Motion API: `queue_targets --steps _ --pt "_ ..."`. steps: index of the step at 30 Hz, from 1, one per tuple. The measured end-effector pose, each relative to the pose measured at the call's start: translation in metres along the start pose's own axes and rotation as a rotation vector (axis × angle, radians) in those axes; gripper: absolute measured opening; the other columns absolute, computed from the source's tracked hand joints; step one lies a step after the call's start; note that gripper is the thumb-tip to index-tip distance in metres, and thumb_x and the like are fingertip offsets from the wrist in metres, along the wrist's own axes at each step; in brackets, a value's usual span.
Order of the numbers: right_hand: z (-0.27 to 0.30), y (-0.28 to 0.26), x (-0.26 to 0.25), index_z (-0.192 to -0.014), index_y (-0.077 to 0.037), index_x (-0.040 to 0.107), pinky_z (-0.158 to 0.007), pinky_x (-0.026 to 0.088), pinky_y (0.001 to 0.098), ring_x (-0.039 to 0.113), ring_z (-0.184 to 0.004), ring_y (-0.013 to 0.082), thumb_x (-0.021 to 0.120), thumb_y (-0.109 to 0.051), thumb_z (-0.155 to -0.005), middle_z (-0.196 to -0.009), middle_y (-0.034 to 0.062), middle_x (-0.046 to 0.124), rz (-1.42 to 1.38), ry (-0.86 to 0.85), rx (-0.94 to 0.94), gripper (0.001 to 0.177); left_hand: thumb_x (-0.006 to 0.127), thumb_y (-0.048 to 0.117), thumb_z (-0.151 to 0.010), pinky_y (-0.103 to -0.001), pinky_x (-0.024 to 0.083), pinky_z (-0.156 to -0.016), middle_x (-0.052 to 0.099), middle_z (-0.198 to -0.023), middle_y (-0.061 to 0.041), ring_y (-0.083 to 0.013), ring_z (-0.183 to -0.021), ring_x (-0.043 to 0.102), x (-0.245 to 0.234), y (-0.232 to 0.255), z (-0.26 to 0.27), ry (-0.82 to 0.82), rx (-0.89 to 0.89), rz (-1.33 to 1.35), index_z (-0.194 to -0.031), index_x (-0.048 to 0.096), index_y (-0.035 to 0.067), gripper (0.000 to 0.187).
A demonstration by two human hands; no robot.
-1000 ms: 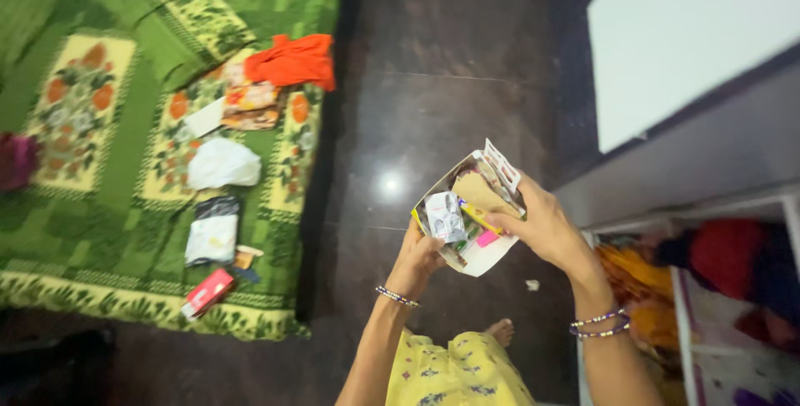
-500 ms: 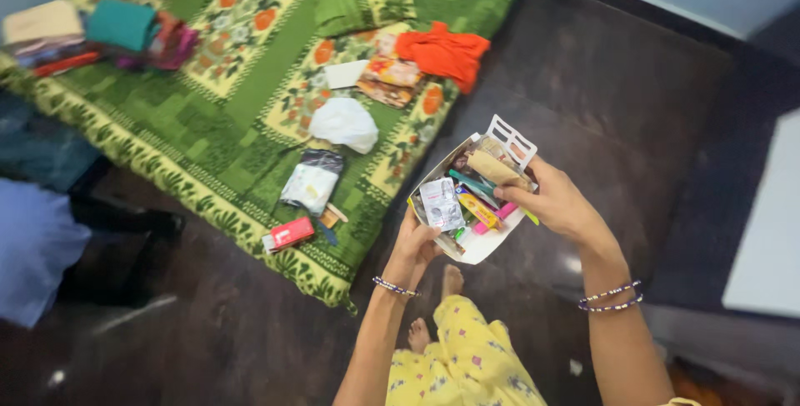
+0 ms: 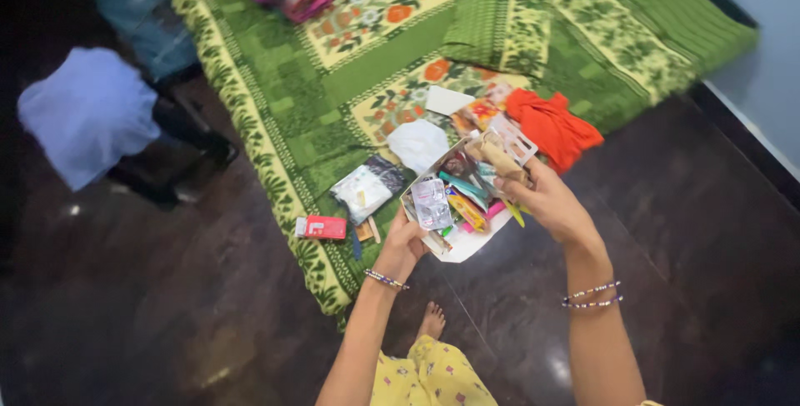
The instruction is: The person removes various items from a white cupboard, including a comb, a red box, a white plastic bag, a small box, a bottle, bangles, a nail file, and a paper bag, and places them on a bed. The person also removes a newspaper lining the shelf.
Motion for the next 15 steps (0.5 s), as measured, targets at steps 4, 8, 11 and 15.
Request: queue_targets --steps 4,8,11,15 --pt "-0.065 0.013 0.017 -0.141 -0.004 0.058 -0.075 0.046 0.0275 0.055 -0.088 0.0100 0.073 -0.013 -0.090 -0.104 0.0012 0.062 -0.031 -0.121 -0.008 0.054 0.053 0.007 -0.081 -0.047 0.063 -0.086 0.063 -0.124 -0.010 -0.0236 -0.104 0.069 -0.035 0.015 -0.022 0.094 0.038 0.040 -0.146 0.041 0.006 0.066" --pt "-0.118 0.029 0.042 -0.134 -0.003 0.063 -0.078 0.047 0.0238 0.059 -0.094 0.0061 0.070 -0.012 -0.091 -0.111 -0.0013 0.066 -0.038 -0.166 -0.062 0.044 0.053 0.006 -0.082 -0.042 0.060 -0.093 0.063 -0.128 -0.007 -0.0207 -0.110 0.068 -0.078 0.029 -0.037 0.187 0.074 0.080 -0.148 0.042 0.008 0.067" --pt "-0.150 0.043 0.063 -0.132 -0.002 0.065 -0.076 0.050 0.0267 0.062 -0.093 0.0097 0.069 -0.011 -0.095 -0.111 0.0031 0.069 -0.104 -0.141 0.003 0.038 0.053 0.007 -0.079 -0.040 0.060 -0.088 0.063 -0.124 -0.005 -0.0196 -0.106 0.068 -0.112 0.041 -0.040 0.303 0.026 0.063 -0.146 0.042 0.014 0.068" --pt "-0.172 0.038 0.097 -0.135 -0.004 0.059 -0.080 0.058 0.0330 0.068 -0.102 0.0135 0.067 -0.010 -0.095 -0.119 0.0038 0.069 -0.351 -0.143 0.045 0.042 0.055 0.007 -0.080 -0.038 0.059 -0.094 0.063 -0.128 -0.005 -0.0190 -0.111 0.067 -0.148 0.062 -0.047 0.313 0.093 0.109 -0.147 0.044 0.011 0.068"
Point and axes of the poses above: each hand's wrist, its own z-axis away from the middle knuckle, its own x-axis out of the palm, y = z × x, the point moved 5 cm from there along -z, towards the middle knuckle
